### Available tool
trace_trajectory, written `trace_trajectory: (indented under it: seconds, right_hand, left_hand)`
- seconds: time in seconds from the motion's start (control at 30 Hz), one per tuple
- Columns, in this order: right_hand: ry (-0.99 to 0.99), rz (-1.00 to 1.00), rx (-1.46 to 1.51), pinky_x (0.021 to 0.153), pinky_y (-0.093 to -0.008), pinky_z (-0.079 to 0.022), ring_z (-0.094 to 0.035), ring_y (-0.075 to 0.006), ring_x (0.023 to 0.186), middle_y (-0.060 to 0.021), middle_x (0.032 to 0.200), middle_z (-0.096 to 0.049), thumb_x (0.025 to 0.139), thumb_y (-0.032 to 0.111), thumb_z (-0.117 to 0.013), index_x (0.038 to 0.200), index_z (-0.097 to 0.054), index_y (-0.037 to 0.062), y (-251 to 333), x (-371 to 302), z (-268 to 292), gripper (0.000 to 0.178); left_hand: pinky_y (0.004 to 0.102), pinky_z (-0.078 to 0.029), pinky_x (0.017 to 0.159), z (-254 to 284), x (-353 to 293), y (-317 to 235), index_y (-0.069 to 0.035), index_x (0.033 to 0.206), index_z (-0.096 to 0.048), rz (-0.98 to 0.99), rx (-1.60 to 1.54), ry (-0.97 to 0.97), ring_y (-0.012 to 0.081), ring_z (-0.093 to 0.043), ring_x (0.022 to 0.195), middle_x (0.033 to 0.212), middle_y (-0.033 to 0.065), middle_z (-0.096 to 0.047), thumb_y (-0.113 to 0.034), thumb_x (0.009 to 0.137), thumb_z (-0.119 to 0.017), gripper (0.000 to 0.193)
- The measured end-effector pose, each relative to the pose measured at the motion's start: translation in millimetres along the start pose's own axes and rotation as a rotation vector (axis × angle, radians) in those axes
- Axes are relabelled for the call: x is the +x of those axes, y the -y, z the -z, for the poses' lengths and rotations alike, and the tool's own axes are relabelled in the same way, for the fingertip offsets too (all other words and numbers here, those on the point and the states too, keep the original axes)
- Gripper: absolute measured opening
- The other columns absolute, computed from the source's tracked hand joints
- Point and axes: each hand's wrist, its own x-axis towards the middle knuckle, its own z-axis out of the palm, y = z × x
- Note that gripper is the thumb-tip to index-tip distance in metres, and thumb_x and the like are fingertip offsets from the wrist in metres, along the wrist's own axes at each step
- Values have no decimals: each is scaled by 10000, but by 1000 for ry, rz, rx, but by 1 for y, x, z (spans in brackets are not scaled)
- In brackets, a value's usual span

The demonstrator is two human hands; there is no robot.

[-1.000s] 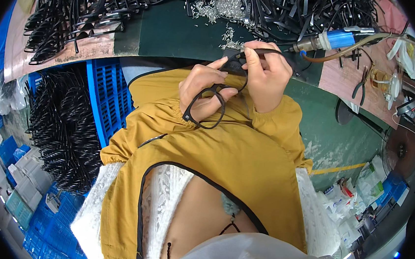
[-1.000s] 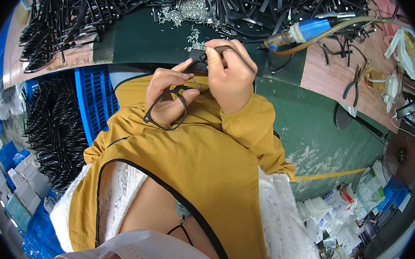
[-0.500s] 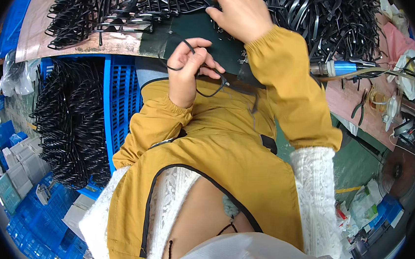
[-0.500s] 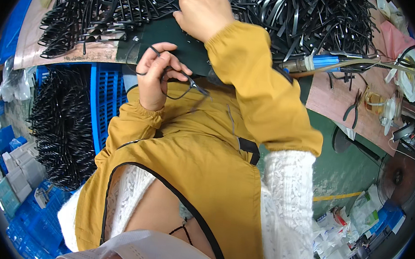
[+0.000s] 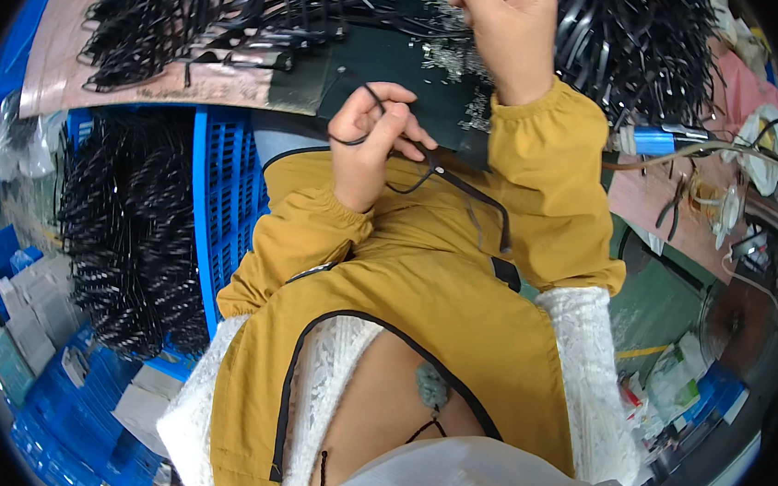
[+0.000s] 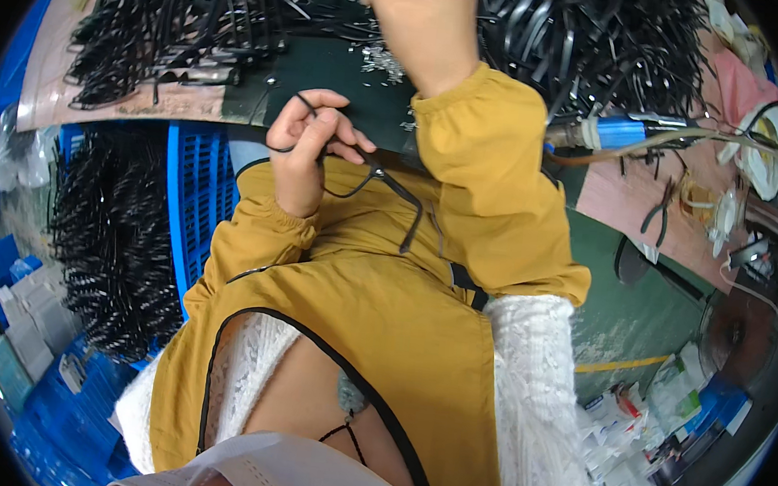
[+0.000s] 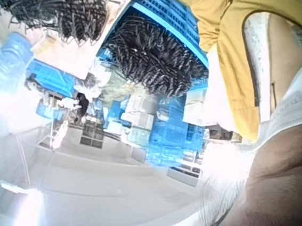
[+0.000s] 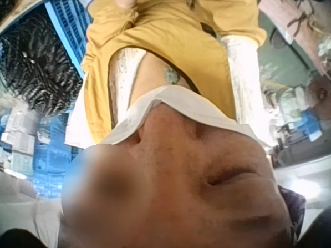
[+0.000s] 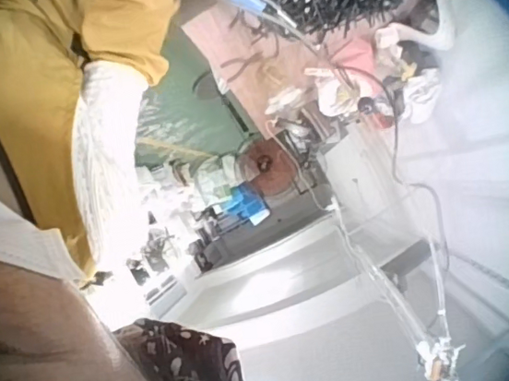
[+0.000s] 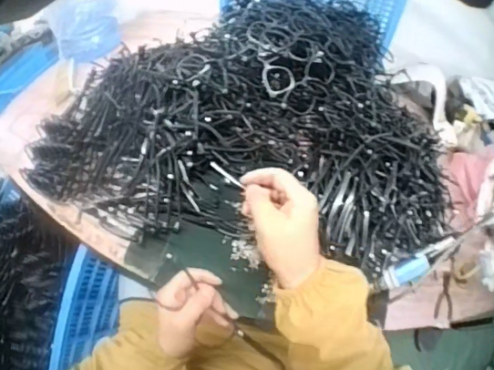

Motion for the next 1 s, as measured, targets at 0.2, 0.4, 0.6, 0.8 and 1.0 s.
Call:
trace_trajectory:
  seconds: [0.2, 0.4, 0.6, 0.8, 1.0]
  right_hand:
    - [47, -29, 87, 769, -305, -511, -637, -192, 861, -146, 1015, -676, 961, 43, -609, 1306, -595, -108, 46, -102, 59, 376]
    - [-170, 204, -591, 587, -217, -467, -610, -112, 647, -86, 806, -679, 913, -57, -626, 975, -688, -63, 56, -174, 103, 88]
    - [32, -3, -344, 665, -260, -488, -607, -109, 767, -44, 858, -619, 864, -64, -676, 941, -698, -1, 26, -166, 94, 102]
    - [-257, 106, -95, 666, -234, -571, -648, -102, 757, -66, 982, -646, 880, -68, -736, 999, -697, -53, -8, -183, 87, 126]
    - [-242, -39, -43, 700, -260, -589, -689, -171, 849, -126, 1011, -662, 936, -48, -705, 1011, -648, -97, -37, -198, 83, 106]
  left_hand:
    - [287, -599, 595, -2, 1, -12, 84, 1179, -577, 29, -9, -5, 259, -714, 723, 783, 114, -635, -267, 1087, -422, 395]
    - [306, -569, 650, -12, 3, -17, 80, 1233, -634, 329, -94, 116, 243, -704, 712, 751, 87, -652, -490, 1086, -320, 667]
    - [271, -540, 581, -39, -7, -6, 84, 1200, -674, 752, -163, 353, 240, -696, 660, 718, 103, -667, -444, 1068, -370, 623]
    - [278, -563, 603, -41, -18, -8, 93, 1251, -655, 1029, -125, 512, 232, -688, 637, 713, 105, -666, -323, 1060, -400, 523]
    - [256, -508, 528, -43, -16, 1, 4, 1388, -605, 934, -56, 534, 207, -644, 560, 639, 94, -611, -232, 1031, -421, 465]
